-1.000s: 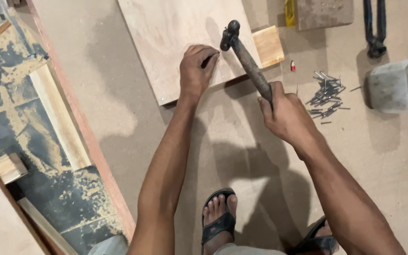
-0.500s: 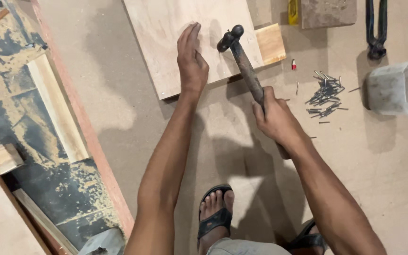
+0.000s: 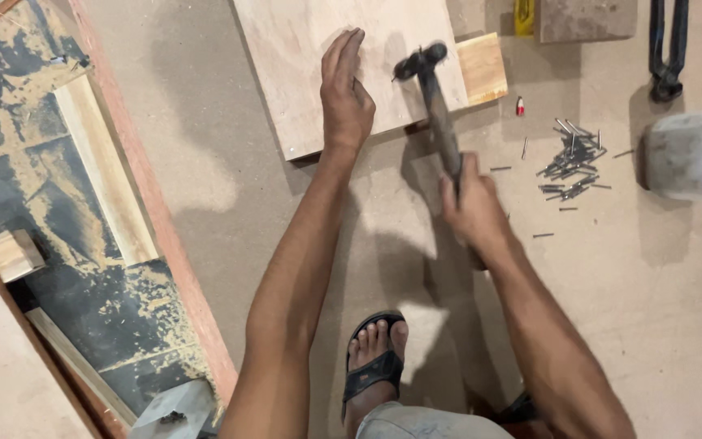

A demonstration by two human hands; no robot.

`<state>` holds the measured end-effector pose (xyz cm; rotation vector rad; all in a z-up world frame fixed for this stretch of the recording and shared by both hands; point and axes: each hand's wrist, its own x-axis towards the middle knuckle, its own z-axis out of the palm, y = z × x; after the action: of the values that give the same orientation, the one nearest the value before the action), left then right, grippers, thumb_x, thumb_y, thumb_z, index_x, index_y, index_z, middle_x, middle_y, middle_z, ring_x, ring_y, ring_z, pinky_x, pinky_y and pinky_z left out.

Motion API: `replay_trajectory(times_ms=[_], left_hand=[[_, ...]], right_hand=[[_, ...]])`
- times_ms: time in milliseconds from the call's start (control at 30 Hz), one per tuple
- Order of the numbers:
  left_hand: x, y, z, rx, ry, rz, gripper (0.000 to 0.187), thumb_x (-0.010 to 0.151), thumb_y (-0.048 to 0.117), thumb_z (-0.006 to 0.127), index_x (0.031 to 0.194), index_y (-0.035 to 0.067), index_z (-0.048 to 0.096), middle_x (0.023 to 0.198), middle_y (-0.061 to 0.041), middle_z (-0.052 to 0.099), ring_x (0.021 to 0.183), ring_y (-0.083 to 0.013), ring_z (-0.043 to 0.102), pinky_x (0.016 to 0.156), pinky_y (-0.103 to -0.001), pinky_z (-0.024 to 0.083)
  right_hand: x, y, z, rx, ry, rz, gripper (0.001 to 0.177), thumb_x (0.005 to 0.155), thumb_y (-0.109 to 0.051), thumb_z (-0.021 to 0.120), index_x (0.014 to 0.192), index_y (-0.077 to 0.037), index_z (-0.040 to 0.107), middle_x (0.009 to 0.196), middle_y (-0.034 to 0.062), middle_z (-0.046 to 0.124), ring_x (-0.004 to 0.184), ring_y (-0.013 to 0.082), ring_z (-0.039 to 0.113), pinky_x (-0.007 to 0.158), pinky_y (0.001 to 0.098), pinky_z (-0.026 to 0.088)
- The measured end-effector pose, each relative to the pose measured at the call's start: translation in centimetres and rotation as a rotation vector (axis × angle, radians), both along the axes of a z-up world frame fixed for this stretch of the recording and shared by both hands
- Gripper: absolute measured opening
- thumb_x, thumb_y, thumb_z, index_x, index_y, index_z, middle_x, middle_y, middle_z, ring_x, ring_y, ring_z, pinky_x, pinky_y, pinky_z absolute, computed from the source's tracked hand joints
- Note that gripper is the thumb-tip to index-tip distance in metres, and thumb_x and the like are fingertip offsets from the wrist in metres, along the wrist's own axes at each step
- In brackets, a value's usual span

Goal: The person hammers nails into pieces of wood, applies glue to a wooden plank, and joins several wooden boards together by hand to assemble a structure.

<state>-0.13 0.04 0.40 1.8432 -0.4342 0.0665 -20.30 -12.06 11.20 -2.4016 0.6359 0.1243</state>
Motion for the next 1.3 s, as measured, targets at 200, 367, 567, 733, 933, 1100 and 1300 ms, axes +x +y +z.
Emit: replay_trajectory(times_ms=[200,367,567,733,933,1100,1300], left_hand=[[-0.1,-0.1,-0.7,0.020,-0.068,0.024,0.066,0.099,-0.022,0.040,0.153,0.014,0.049,0.160,-0.010,0.044,0.153,-0.0272,0.044,0.124,-0.035,0.041],[-0.3,0.2,-0.9,-0.021,-0.052,0.035,0.063,0.101,-0.020,0.041,0.154,0.015,0.048,0.161,-0.012,0.043,0.153,-0.0284,0.042,0.124,-0.035,0.042],[0.8,0.3,-0.8,-0.032,-0.033,0.057,0.069,0.097,-0.022,0.037,0.153,0.016,0.047,0.163,-0.014,0.040,0.152,-0.0309,0.042,0.120,-0.034,0.044],[-0.1,-0.4,-1.4,0.011,-0.022,0.052,0.073,0.096,-0.023,0.040,0.157,0.018,0.044,0.161,-0.012,0.043,0.152,-0.0298,0.046,0.124,-0.035,0.041],[0.1,0.2,-1.4,-0.017,-0.101,0.037,0.070,0.100,-0.021,0.043,0.156,0.020,0.045,0.163,-0.013,0.041,0.153,-0.0297,0.045,0.123,-0.034,0.044],[-0.5,0.1,-1.6,0.000,-0.004,0.046,0.061,0.103,-0.014,0.043,0.156,0.016,0.046,0.161,-0.011,0.046,0.149,-0.0277,0.050,0.122,-0.034,0.047],[-4.1,3.3,-1.7,0.415,-0.351,-0.100,0.046,0.113,0.015,0.056,0.156,0.007,0.043,0.162,-0.010,0.043,0.153,-0.0296,0.042,0.133,-0.046,0.033]], right_hand=[[-5.2,-6.0,3.9,-0.729,-0.525,0.099,0.016,0.127,-0.018,0.041,0.124,-0.007,0.053,0.106,0.0111,0.066,0.092,0.0220,0.067,0.083,0.0371,0.057],[-2.7,-1.4,-1.8,-0.252,-0.524,0.121,0.025,0.111,-0.022,0.052,0.127,-0.003,0.051,0.092,0.0243,0.065,0.087,0.0388,0.066,0.076,0.0490,0.053],[-1.1,-2.0,1.0,-0.087,-0.067,-0.076,0.038,0.103,-0.019,0.061,0.134,-0.002,0.048,0.087,0.0328,0.067,0.083,0.0514,0.067,0.071,0.0563,0.051],[-6.4,-5.0,7.0,-0.311,-0.913,-0.044,0.021,0.118,-0.023,0.052,0.125,-0.004,0.048,0.093,0.0063,0.063,0.081,0.0227,0.066,0.076,0.0386,0.056],[-0.6,1.5,-1.5,-0.050,-0.095,0.057,0.031,0.106,-0.016,0.059,0.128,0.001,0.046,0.078,0.0250,0.064,0.072,0.0437,0.066,0.062,0.0513,0.051],[-3.1,0.7,5.0,0.112,-0.438,-0.149,0.032,0.112,-0.016,0.054,0.136,0.001,0.041,0.076,0.0170,0.063,0.063,0.0286,0.064,0.057,0.0438,0.049],[-1.3,1.0,0.4,-0.146,-0.258,0.087,0.014,0.111,-0.017,0.053,0.117,-0.006,0.049,0.080,0.0225,0.064,0.073,0.0359,0.064,0.065,0.0493,0.052]])
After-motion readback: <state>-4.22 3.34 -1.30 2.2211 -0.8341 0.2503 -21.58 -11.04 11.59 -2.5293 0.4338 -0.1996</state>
